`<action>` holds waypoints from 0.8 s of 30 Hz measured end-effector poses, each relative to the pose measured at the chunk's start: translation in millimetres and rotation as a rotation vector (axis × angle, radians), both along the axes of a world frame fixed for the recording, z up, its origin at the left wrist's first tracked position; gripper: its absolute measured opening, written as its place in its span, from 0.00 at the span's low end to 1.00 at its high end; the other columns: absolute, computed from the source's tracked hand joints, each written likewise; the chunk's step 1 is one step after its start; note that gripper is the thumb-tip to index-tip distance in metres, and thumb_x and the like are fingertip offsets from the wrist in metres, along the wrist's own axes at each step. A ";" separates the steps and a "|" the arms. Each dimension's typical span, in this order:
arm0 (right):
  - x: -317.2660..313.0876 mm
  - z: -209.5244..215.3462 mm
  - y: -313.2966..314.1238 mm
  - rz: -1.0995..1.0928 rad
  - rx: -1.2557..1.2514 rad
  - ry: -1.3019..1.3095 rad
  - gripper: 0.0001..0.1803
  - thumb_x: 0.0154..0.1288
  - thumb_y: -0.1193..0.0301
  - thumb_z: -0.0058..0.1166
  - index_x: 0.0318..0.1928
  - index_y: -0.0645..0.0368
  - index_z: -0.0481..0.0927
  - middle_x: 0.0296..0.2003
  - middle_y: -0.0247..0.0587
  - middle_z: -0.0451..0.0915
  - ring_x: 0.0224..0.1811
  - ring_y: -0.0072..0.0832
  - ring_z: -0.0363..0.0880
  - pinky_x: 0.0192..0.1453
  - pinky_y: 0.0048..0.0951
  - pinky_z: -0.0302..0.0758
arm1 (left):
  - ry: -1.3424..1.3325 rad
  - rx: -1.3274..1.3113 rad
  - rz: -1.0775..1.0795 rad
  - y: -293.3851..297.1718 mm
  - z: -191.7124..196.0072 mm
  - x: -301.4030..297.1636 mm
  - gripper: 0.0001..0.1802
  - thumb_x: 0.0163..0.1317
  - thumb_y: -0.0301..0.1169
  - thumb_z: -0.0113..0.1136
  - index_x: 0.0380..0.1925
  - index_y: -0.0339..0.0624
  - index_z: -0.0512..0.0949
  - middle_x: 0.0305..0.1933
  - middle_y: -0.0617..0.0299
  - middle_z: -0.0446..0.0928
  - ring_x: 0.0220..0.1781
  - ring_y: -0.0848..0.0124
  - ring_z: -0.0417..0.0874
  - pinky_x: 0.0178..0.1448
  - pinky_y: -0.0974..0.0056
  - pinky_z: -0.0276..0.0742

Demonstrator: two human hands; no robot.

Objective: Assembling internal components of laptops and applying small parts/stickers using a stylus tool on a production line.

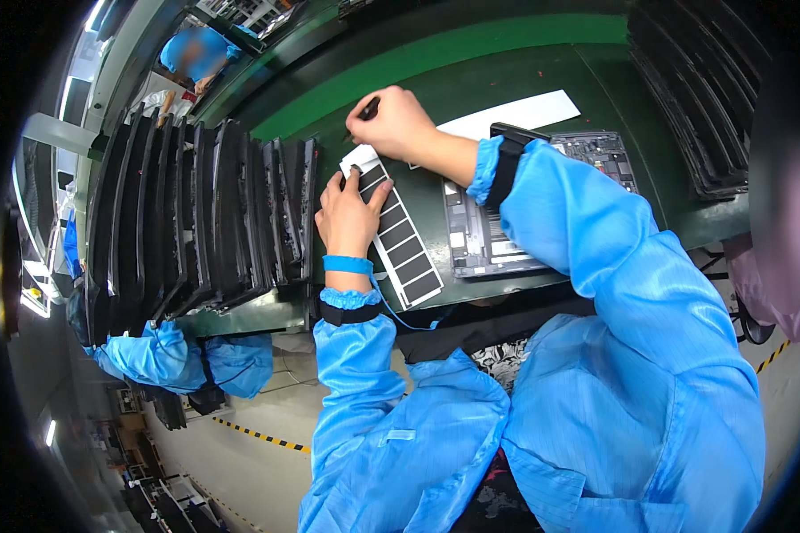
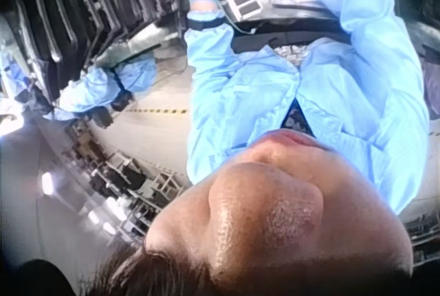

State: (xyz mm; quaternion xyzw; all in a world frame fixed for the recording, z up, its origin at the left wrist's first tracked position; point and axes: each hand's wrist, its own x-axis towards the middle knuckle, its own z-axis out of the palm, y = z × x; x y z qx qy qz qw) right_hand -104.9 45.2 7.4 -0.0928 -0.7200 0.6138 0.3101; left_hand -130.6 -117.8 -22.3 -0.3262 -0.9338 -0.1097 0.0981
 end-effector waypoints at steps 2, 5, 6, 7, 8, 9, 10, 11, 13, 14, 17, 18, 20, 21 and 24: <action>26.2 19.6 7.2 0.072 -0.151 0.091 0.09 0.57 0.73 0.59 0.33 0.69 0.83 0.26 0.45 0.84 0.29 0.27 0.85 0.34 0.24 0.82 | 0.035 -0.003 0.003 -2.8 -0.4 -0.5 0.37 0.56 0.60 0.57 0.58 0.44 0.74 0.63 0.50 0.68 0.65 0.55 0.67 0.59 0.47 0.66; 88.9 45.0 25.3 0.075 -0.153 0.100 0.11 0.60 0.72 0.62 0.38 0.68 0.82 0.32 0.46 0.83 0.33 0.30 0.85 0.37 0.26 0.83 | 0.024 -0.010 0.040 -7.1 5.1 2.4 0.35 0.57 0.57 0.57 0.58 0.44 0.74 0.64 0.49 0.68 0.66 0.54 0.67 0.61 0.46 0.66; 107.3 47.9 33.2 0.080 -0.127 0.087 0.12 0.61 0.70 0.62 0.39 0.68 0.82 0.31 0.46 0.83 0.34 0.30 0.86 0.39 0.26 0.83 | 0.013 -0.008 0.027 -9.0 3.2 1.1 0.36 0.59 0.57 0.56 0.59 0.43 0.72 0.65 0.49 0.67 0.67 0.54 0.66 0.62 0.45 0.65; 122.2 48.9 41.3 0.035 -0.097 0.031 0.12 0.62 0.69 0.60 0.40 0.67 0.82 0.32 0.46 0.83 0.34 0.30 0.86 0.40 0.25 0.83 | 0.007 -0.006 0.012 -7.3 2.8 -1.3 0.37 0.60 0.58 0.54 0.61 0.42 0.71 0.67 0.50 0.65 0.68 0.54 0.65 0.64 0.45 0.64; 131.3 46.2 49.1 -0.014 -0.098 -0.016 0.12 0.62 0.69 0.60 0.40 0.67 0.82 0.32 0.45 0.83 0.34 0.30 0.86 0.40 0.25 0.83 | 0.016 -0.039 0.002 -3.2 2.8 -1.2 0.36 0.61 0.56 0.53 0.61 0.41 0.70 0.67 0.50 0.65 0.69 0.55 0.65 0.64 0.46 0.64; 135.5 44.5 54.1 -0.057 -0.100 -0.057 0.13 0.63 0.68 0.60 0.40 0.67 0.82 0.32 0.45 0.83 0.34 0.30 0.86 0.40 0.25 0.83 | 0.021 -0.040 -0.003 -0.3 1.7 -1.1 0.36 0.61 0.56 0.53 0.61 0.41 0.70 0.67 0.50 0.65 0.69 0.55 0.65 0.64 0.46 0.64; 134.4 41.2 56.8 -0.065 -0.115 -0.094 0.13 0.62 0.68 0.60 0.40 0.67 0.82 0.32 0.45 0.83 0.34 0.29 0.86 0.40 0.25 0.83 | 0.021 -0.028 -0.039 2.4 -0.9 -1.8 0.36 0.60 0.55 0.54 0.61 0.41 0.70 0.67 0.51 0.66 0.69 0.56 0.65 0.64 0.46 0.64; 130.0 37.7 57.0 -0.063 -0.118 -0.087 0.13 0.62 0.68 0.60 0.40 0.67 0.82 0.32 0.45 0.83 0.34 0.29 0.86 0.40 0.25 0.83 | 0.022 -0.016 -0.072 4.0 -1.6 -1.8 0.36 0.59 0.54 0.54 0.61 0.41 0.70 0.67 0.52 0.66 0.69 0.57 0.64 0.64 0.46 0.63; 110.3 31.5 54.5 0.047 -0.123 -0.172 0.13 0.62 0.68 0.60 0.39 0.68 0.82 0.31 0.46 0.84 0.33 0.29 0.86 0.39 0.24 0.83 | 0.035 -0.044 -0.057 7.9 0.2 -0.4 0.36 0.60 0.55 0.54 0.61 0.41 0.69 0.67 0.53 0.67 0.69 0.58 0.64 0.65 0.47 0.63; 95.2 28.1 52.0 0.062 -0.079 -0.204 0.13 0.61 0.68 0.60 0.39 0.68 0.82 0.30 0.46 0.84 0.32 0.28 0.85 0.38 0.24 0.82 | 0.029 -0.030 -0.066 7.6 -0.2 0.1 0.37 0.59 0.55 0.54 0.61 0.40 0.69 0.66 0.53 0.67 0.69 0.58 0.64 0.65 0.47 0.63; 48.4 21.2 32.8 0.063 0.034 -0.225 0.12 0.59 0.69 0.60 0.36 0.68 0.82 0.29 0.45 0.84 0.29 0.26 0.85 0.35 0.24 0.81 | 0.005 0.022 -0.074 8.5 -1.7 -2.0 0.38 0.58 0.57 0.56 0.60 0.39 0.69 0.65 0.54 0.68 0.68 0.58 0.66 0.64 0.47 0.63; 30.7 13.6 26.3 0.045 0.096 -0.238 0.12 0.58 0.68 0.60 0.35 0.67 0.83 0.28 0.45 0.84 0.28 0.25 0.85 0.35 0.24 0.81 | -0.005 0.028 -0.071 8.6 -2.1 -2.6 0.39 0.58 0.57 0.56 0.60 0.39 0.69 0.65 0.54 0.68 0.68 0.58 0.66 0.64 0.47 0.63; 8.6 4.7 10.8 -0.031 0.237 -0.284 0.12 0.56 0.66 0.60 0.34 0.64 0.84 0.26 0.44 0.84 0.27 0.28 0.85 0.36 0.28 0.80 | -0.018 0.044 -0.060 7.3 -1.8 -1.0 0.39 0.58 0.57 0.57 0.60 0.39 0.69 0.65 0.54 0.69 0.68 0.59 0.66 0.64 0.48 0.62; 3.1 -2.3 5.4 -0.052 0.247 -0.251 0.12 0.50 0.65 0.59 0.29 0.62 0.84 0.28 0.53 0.83 0.35 0.45 0.84 0.45 0.38 0.79 | -0.008 0.062 -0.068 6.7 -3.1 -0.2 0.39 0.58 0.57 0.57 0.60 0.39 0.69 0.65 0.54 0.68 0.68 0.59 0.66 0.64 0.48 0.62; -5.1 -14.0 4.2 -0.087 0.309 -0.274 0.11 0.50 0.65 0.59 0.29 0.60 0.85 0.28 0.53 0.83 0.35 0.45 0.84 0.46 0.37 0.79 | -0.027 0.072 -0.062 6.4 -5.1 -0.7 0.39 0.57 0.57 0.58 0.61 0.39 0.69 0.65 0.54 0.68 0.68 0.59 0.65 0.64 0.47 0.61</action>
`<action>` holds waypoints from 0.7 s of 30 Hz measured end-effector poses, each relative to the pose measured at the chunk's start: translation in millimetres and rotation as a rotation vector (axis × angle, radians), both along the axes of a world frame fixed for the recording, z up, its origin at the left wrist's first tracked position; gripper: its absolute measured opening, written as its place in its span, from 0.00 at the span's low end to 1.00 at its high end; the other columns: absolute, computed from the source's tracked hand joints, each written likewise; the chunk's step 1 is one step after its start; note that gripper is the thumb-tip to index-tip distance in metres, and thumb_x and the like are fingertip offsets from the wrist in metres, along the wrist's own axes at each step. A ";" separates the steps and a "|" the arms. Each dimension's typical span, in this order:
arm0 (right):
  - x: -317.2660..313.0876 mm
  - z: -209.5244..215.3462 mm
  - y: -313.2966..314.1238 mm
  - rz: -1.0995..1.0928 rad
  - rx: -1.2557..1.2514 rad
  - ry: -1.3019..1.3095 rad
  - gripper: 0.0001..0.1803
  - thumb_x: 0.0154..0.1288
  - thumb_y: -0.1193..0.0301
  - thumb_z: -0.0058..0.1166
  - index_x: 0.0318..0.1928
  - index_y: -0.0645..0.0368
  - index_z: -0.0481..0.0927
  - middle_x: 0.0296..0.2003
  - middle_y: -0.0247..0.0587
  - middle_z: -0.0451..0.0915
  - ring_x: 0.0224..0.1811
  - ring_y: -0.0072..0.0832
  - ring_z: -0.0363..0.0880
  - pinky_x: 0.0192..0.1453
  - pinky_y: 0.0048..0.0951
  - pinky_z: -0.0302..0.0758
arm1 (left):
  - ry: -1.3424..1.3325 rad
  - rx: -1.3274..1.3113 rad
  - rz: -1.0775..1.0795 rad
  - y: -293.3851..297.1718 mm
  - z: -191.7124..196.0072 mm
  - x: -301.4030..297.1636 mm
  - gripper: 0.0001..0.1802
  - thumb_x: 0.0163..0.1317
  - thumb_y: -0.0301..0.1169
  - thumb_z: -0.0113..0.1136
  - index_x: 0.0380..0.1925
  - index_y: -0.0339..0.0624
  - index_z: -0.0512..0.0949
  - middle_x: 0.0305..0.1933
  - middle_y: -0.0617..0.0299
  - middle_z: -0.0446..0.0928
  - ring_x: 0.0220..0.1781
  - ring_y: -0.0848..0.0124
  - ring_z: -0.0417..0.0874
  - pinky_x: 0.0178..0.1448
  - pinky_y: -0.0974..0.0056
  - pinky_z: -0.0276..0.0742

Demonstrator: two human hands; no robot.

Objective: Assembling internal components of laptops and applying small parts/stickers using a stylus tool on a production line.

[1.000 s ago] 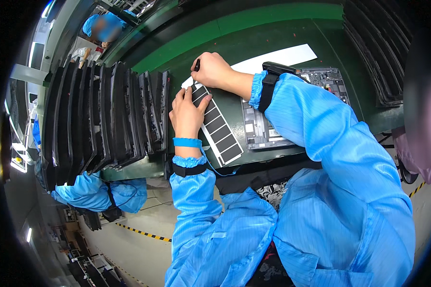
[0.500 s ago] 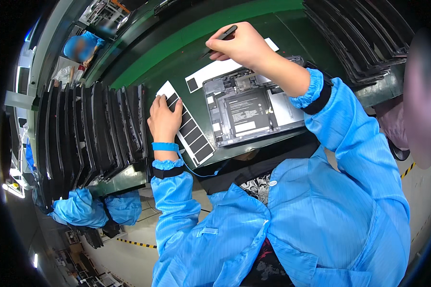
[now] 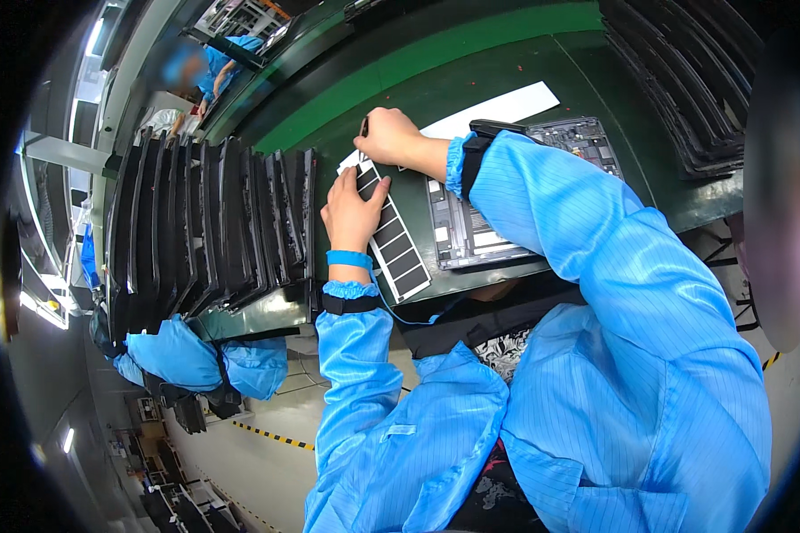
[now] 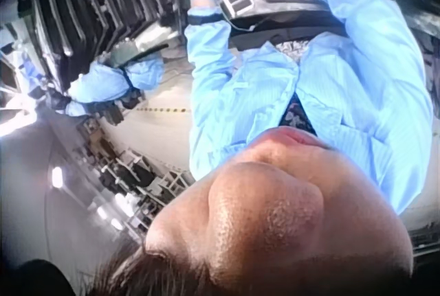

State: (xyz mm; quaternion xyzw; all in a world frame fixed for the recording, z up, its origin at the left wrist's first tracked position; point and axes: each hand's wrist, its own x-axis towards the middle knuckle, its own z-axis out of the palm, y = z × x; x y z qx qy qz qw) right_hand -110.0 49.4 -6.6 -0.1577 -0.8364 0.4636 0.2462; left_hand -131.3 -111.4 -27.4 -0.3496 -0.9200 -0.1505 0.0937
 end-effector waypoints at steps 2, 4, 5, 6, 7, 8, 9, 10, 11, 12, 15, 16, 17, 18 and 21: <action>-0.7 2.7 2.0 -0.014 -0.089 -0.118 0.10 0.50 0.65 0.59 0.29 0.58 0.86 0.29 0.51 0.84 0.36 0.44 0.84 0.46 0.37 0.79 | 0.008 0.008 0.002 -0.9 -0.9 -1.1 0.39 0.57 0.56 0.58 0.60 0.38 0.69 0.65 0.54 0.68 0.68 0.59 0.66 0.64 0.47 0.61; -0.3 1.3 0.7 -0.008 -0.102 -0.102 0.10 0.50 0.65 0.59 0.29 0.57 0.86 0.30 0.49 0.84 0.37 0.43 0.84 0.46 0.37 0.79 | 0.010 0.017 -0.003 -0.7 -1.4 -1.8 0.40 0.55 0.56 0.60 0.60 0.38 0.69 0.65 0.54 0.68 0.68 0.59 0.66 0.64 0.47 0.61; 0.2 0.4 0.5 -0.004 -0.111 -0.084 0.10 0.50 0.66 0.60 0.30 0.56 0.87 0.30 0.48 0.84 0.37 0.42 0.84 0.46 0.36 0.79 | 0.006 0.015 -0.005 -0.2 -0.8 -1.6 0.40 0.55 0.56 0.60 0.60 0.38 0.69 0.65 0.54 0.68 0.68 0.59 0.66 0.64 0.47 0.61; -0.1 0.0 -0.4 -0.006 -0.115 -0.087 0.10 0.50 0.66 0.60 0.30 0.56 0.87 0.30 0.48 0.84 0.37 0.42 0.84 0.46 0.36 0.79 | -0.011 0.027 0.002 -0.6 0.8 -2.1 0.41 0.54 0.56 0.61 0.60 0.38 0.70 0.65 0.54 0.68 0.68 0.59 0.66 0.64 0.48 0.62; -0.2 -0.2 -1.1 0.003 -0.121 -0.080 0.10 0.49 0.66 0.60 0.30 0.56 0.87 0.30 0.48 0.84 0.37 0.42 0.84 0.46 0.36 0.80 | -0.028 0.039 0.008 -0.8 2.0 -2.6 0.41 0.53 0.56 0.62 0.59 0.38 0.70 0.65 0.54 0.68 0.68 0.59 0.66 0.64 0.49 0.62; -0.4 -0.7 -1.4 0.011 -0.126 -0.073 0.10 0.49 0.66 0.60 0.31 0.56 0.87 0.30 0.47 0.85 0.37 0.41 0.84 0.46 0.35 0.80 | -0.031 0.037 0.005 -0.9 2.6 -3.4 0.41 0.53 0.56 0.62 0.59 0.38 0.70 0.65 0.54 0.68 0.68 0.59 0.66 0.64 0.49 0.62; -0.5 -1.3 -1.3 0.009 -0.126 -0.076 0.10 0.49 0.66 0.60 0.31 0.56 0.87 0.30 0.47 0.85 0.37 0.41 0.84 0.46 0.35 0.80 | -0.036 0.049 0.009 -0.8 3.0 -4.0 0.42 0.52 0.57 0.63 0.59 0.38 0.70 0.65 0.54 0.69 0.68 0.59 0.66 0.65 0.49 0.62; -0.6 -1.8 -1.1 0.020 -0.134 -0.073 0.10 0.49 0.67 0.60 0.31 0.56 0.87 0.30 0.47 0.85 0.36 0.40 0.85 0.45 0.34 0.80 | -0.041 0.062 0.012 -0.9 3.0 -4.8 0.43 0.51 0.57 0.64 0.59 0.37 0.70 0.65 0.54 0.69 0.68 0.60 0.66 0.65 0.50 0.62; -0.7 -1.8 -1.2 0.030 -0.141 -0.070 0.10 0.50 0.67 0.60 0.31 0.57 0.87 0.30 0.47 0.85 0.35 0.38 0.85 0.45 0.33 0.80 | -0.044 0.064 0.011 -1.5 2.8 -6.3 0.43 0.51 0.57 0.64 0.59 0.37 0.70 0.65 0.54 0.69 0.68 0.60 0.66 0.65 0.50 0.62; 0.3 -0.3 -1.7 0.031 -0.135 -0.074 0.10 0.50 0.67 0.60 0.31 0.57 0.87 0.30 0.47 0.85 0.35 0.38 0.85 0.45 0.33 0.80 | -0.046 0.064 0.012 -1.7 2.7 -7.2 0.43 0.50 0.58 0.64 0.59 0.38 0.71 0.65 0.53 0.68 0.68 0.59 0.65 0.65 0.50 0.61; 2.7 3.7 -4.1 0.080 -0.153 -0.070 0.10 0.50 0.68 0.60 0.31 0.60 0.86 0.29 0.47 0.85 0.31 0.34 0.85 0.44 0.30 0.80 | -0.057 0.044 0.046 -2.2 6.3 -3.9 0.45 0.49 0.60 0.64 0.60 0.39 0.71 0.66 0.51 0.66 0.69 0.56 0.63 0.66 0.49 0.61; 2.5 3.0 -4.2 0.086 -0.194 -0.047 0.09 0.51 0.70 0.60 0.31 0.62 0.86 0.28 0.46 0.85 0.29 0.31 0.85 0.42 0.28 0.80 | -0.062 0.019 0.076 -2.3 8.0 -2.5 0.45 0.48 0.61 0.64 0.60 0.40 0.71 0.67 0.50 0.65 0.69 0.55 0.62 0.67 0.49 0.60; 2.2 1.7 -4.1 0.092 -0.235 -0.024 0.08 0.52 0.71 0.60 0.30 0.63 0.85 0.27 0.46 0.85 0.27 0.28 0.85 0.39 0.26 0.81 | -0.060 0.024 0.077 -2.0 7.4 -1.7 0.45 0.48 0.61 0.64 0.60 0.40 0.71 0.67 0.50 0.65 0.69 0.55 0.62 0.67 0.49 0.60; -0.2 -1.3 -2.9 0.094 -0.230 -0.019 0.08 0.52 0.71 0.60 0.30 0.63 0.85 0.27 0.46 0.85 0.27 0.28 0.85 0.39 0.26 0.81 | -0.080 0.019 0.082 -2.5 6.8 -1.8 0.46 0.48 0.62 0.64 0.61 0.41 0.71 0.67 0.49 0.63 0.70 0.54 0.61 0.67 0.49 0.59; -1.9 -6.0 1.8 0.175 -0.596 0.027 0.05 0.54 0.76 0.60 0.31 0.66 0.84 0.27 0.44 0.84 0.28 0.26 0.85 0.36 0.23 0.82 | -0.098 0.030 0.096 -5.1 4.2 -2.6 0.48 0.47 0.64 0.63 0.62 0.43 0.70 0.68 0.49 0.62 0.71 0.54 0.59 0.68 0.47 0.56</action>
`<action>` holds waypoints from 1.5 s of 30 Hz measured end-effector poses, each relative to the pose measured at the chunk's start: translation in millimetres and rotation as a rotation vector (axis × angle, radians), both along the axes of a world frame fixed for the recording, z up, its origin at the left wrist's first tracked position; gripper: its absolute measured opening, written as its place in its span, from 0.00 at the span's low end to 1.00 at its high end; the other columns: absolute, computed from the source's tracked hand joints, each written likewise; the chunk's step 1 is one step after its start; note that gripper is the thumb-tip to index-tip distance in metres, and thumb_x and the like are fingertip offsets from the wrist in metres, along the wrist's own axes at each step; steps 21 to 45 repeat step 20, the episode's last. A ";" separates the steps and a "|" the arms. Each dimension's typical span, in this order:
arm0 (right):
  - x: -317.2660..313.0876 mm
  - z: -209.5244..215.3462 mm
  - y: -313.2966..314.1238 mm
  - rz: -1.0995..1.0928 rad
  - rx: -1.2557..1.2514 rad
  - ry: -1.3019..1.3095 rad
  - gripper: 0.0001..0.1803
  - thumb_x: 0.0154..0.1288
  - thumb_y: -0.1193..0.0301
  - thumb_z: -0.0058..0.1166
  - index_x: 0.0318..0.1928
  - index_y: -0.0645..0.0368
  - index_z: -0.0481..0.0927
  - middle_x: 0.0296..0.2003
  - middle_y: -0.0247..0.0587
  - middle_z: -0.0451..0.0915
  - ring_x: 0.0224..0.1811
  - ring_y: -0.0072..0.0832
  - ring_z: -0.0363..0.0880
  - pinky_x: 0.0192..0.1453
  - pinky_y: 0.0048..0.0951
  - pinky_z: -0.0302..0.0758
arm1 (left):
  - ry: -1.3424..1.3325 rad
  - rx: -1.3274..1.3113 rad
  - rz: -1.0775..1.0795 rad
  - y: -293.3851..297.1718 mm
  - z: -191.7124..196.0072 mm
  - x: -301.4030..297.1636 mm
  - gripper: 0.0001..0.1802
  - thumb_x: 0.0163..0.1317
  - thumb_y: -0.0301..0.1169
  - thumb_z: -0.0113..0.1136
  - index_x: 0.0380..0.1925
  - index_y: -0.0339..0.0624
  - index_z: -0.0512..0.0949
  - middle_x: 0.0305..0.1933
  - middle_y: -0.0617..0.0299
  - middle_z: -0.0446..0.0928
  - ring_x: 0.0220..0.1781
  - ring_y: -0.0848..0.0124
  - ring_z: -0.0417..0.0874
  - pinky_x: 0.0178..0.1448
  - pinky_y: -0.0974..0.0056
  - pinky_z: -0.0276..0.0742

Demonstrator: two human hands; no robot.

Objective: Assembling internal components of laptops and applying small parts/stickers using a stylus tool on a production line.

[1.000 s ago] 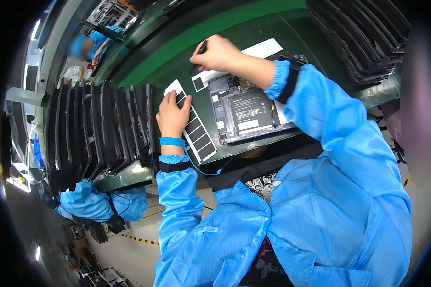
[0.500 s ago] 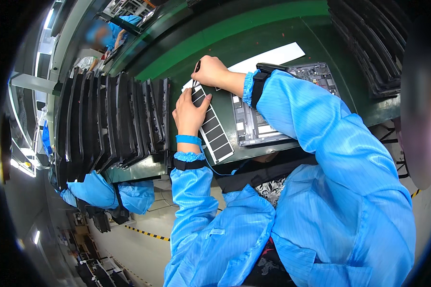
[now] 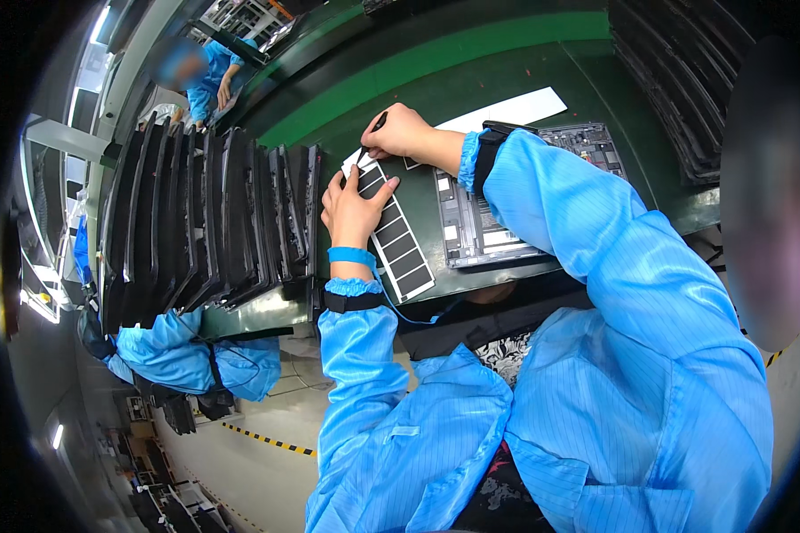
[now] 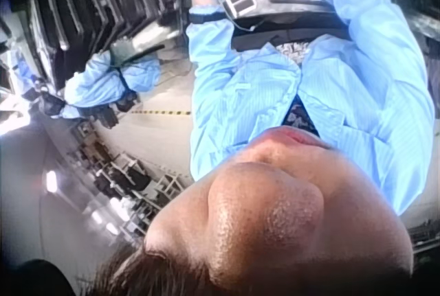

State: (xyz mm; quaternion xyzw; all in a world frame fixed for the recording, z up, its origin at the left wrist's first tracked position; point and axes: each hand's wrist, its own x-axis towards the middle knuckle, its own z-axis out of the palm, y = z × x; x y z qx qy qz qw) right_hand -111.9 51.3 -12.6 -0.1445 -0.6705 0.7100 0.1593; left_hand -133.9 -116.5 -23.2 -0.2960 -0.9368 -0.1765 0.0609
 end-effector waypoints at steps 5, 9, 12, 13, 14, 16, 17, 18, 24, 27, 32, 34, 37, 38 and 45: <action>14.1 10.7 2.6 0.086 -0.106 0.116 0.05 0.58 0.78 0.59 0.34 0.68 0.83 0.29 0.45 0.83 0.30 0.27 0.85 0.35 0.22 0.83 | -0.066 -0.027 0.024 0.1 0.8 1.7 0.49 0.47 0.67 0.61 0.65 0.49 0.68 0.72 0.48 0.56 0.74 0.51 0.53 0.71 0.44 0.49; 47.2 42.5 15.5 0.062 -0.077 0.193 0.13 0.61 0.71 0.62 0.40 0.69 0.81 0.32 0.47 0.84 0.33 0.29 0.85 0.39 0.24 0.83 | 0.009 0.034 -0.002 4.4 -8.4 -3.2 0.47 0.47 0.65 0.62 0.62 0.46 0.71 0.71 0.49 0.58 0.72 0.51 0.55 0.70 0.45 0.50; 100.5 71.4 20.5 -0.019 -0.098 0.217 0.10 0.59 0.73 0.62 0.37 0.68 0.82 0.31 0.45 0.84 0.31 0.28 0.85 0.35 0.25 0.83 | 0.101 0.025 -0.007 3.4 2.5 0.1 0.43 0.48 0.60 0.66 0.57 0.41 0.73 0.67 0.49 0.65 0.67 0.51 0.63 0.68 0.46 0.57; 126.1 80.0 20.5 -0.051 -0.046 0.189 0.11 0.59 0.71 0.62 0.38 0.68 0.82 0.32 0.45 0.84 0.32 0.28 0.85 0.35 0.25 0.83 | 0.076 0.163 -0.070 -1.5 7.8 -0.3 0.37 0.50 0.55 0.66 0.54 0.38 0.75 0.61 0.49 0.70 0.61 0.53 0.70 0.63 0.50 0.63; 150.8 83.0 24.8 -0.104 0.039 0.164 0.12 0.60 0.70 0.62 0.39 0.67 0.82 0.32 0.45 0.84 0.33 0.28 0.85 0.32 0.23 0.82 | 0.051 0.308 -0.136 -2.0 13.7 -0.5 0.32 0.53 0.50 0.67 0.50 0.36 0.77 0.55 0.49 0.76 0.54 0.55 0.77 0.59 0.53 0.69; 198.2 76.5 40.8 -0.221 0.166 0.106 0.12 0.61 0.68 0.61 0.40 0.65 0.82 0.31 0.44 0.83 0.30 0.26 0.84 0.29 0.21 0.79 | -0.083 0.512 -0.359 1.1 24.7 9.1 0.21 0.58 0.40 0.65 0.45 0.34 0.79 0.42 0.50 0.81 0.41 0.60 0.82 0.48 0.60 0.76; 222.1 64.5 56.1 -0.304 0.174 0.092 0.12 0.61 0.68 0.61 0.41 0.64 0.81 0.31 0.43 0.83 0.30 0.24 0.84 0.28 0.20 0.78 | -0.154 0.504 -0.435 10.6 39.6 30.4 0.16 0.60 0.36 0.63 0.42 0.34 0.80 0.40 0.51 0.82 0.39 0.62 0.82 0.45 0.62 0.76; 244.4 50.7 67.3 -0.379 0.180 0.080 0.12 0.62 0.68 0.60 0.41 0.64 0.81 0.31 0.42 0.83 0.29 0.22 0.83 0.27 0.19 0.76 | -0.263 0.445 -0.534 18.2 55.1 50.0 0.17 0.60 0.36 0.63 0.43 0.35 0.80 0.38 0.52 0.82 0.39 0.64 0.82 0.45 0.61 0.76; 276.4 34.2 73.9 -0.513 0.072 0.188 0.12 0.63 0.68 0.60 0.42 0.62 0.79 0.31 0.39 0.81 0.29 0.20 0.82 0.26 0.18 0.76 | -0.453 0.376 -0.745 35.8 71.0 85.0 0.17 0.60 0.36 0.63 0.43 0.34 0.80 0.38 0.53 0.81 0.39 0.63 0.82 0.46 0.62 0.76; 276.4 34.2 73.9 -0.513 0.072 0.188 0.12 0.63 0.68 0.60 0.42 0.62 0.79 0.31 0.39 0.81 0.29 0.20 0.82 0.26 0.18 0.76 | -0.453 0.376 -0.745 35.8 71.0 85.0 0.17 0.60 0.36 0.63 0.43 0.34 0.80 0.38 0.53 0.81 0.39 0.63 0.82 0.46 0.62 0.76; 276.4 34.2 73.9 -0.513 0.072 0.188 0.12 0.63 0.68 0.60 0.42 0.62 0.79 0.31 0.39 0.81 0.29 0.20 0.82 0.26 0.18 0.76 | -0.453 0.376 -0.745 35.8 71.0 85.0 0.17 0.60 0.36 0.63 0.43 0.34 0.80 0.38 0.53 0.81 0.39 0.63 0.82 0.46 0.62 0.76; 276.4 34.2 73.9 -0.513 0.072 0.188 0.12 0.63 0.68 0.60 0.42 0.62 0.79 0.31 0.39 0.81 0.29 0.20 0.82 0.26 0.18 0.76 | -0.453 0.376 -0.745 35.8 71.0 85.0 0.17 0.60 0.36 0.63 0.43 0.34 0.80 0.38 0.53 0.81 0.39 0.63 0.82 0.46 0.62 0.76; 276.4 34.2 73.9 -0.513 0.072 0.188 0.12 0.63 0.68 0.60 0.42 0.62 0.79 0.31 0.39 0.81 0.29 0.20 0.82 0.26 0.18 0.76 | -0.453 0.376 -0.745 35.8 71.0 85.0 0.17 0.60 0.36 0.63 0.43 0.34 0.80 0.38 0.53 0.81 0.39 0.63 0.82 0.46 0.62 0.76; 276.4 34.2 73.9 -0.513 0.072 0.188 0.12 0.63 0.68 0.60 0.42 0.62 0.79 0.31 0.39 0.81 0.29 0.20 0.82 0.26 0.18 0.76 | -0.453 0.376 -0.745 35.8 71.0 85.0 0.17 0.60 0.36 0.63 0.43 0.34 0.80 0.38 0.53 0.81 0.39 0.63 0.82 0.46 0.62 0.76; 276.4 34.2 73.9 -0.513 0.072 0.188 0.12 0.63 0.68 0.60 0.42 0.62 0.79 0.31 0.39 0.81 0.29 0.20 0.82 0.26 0.18 0.76 | -0.453 0.376 -0.745 35.8 71.0 85.0 0.17 0.60 0.36 0.63 0.43 0.34 0.80 0.38 0.53 0.81 0.39 0.63 0.82 0.46 0.62 0.76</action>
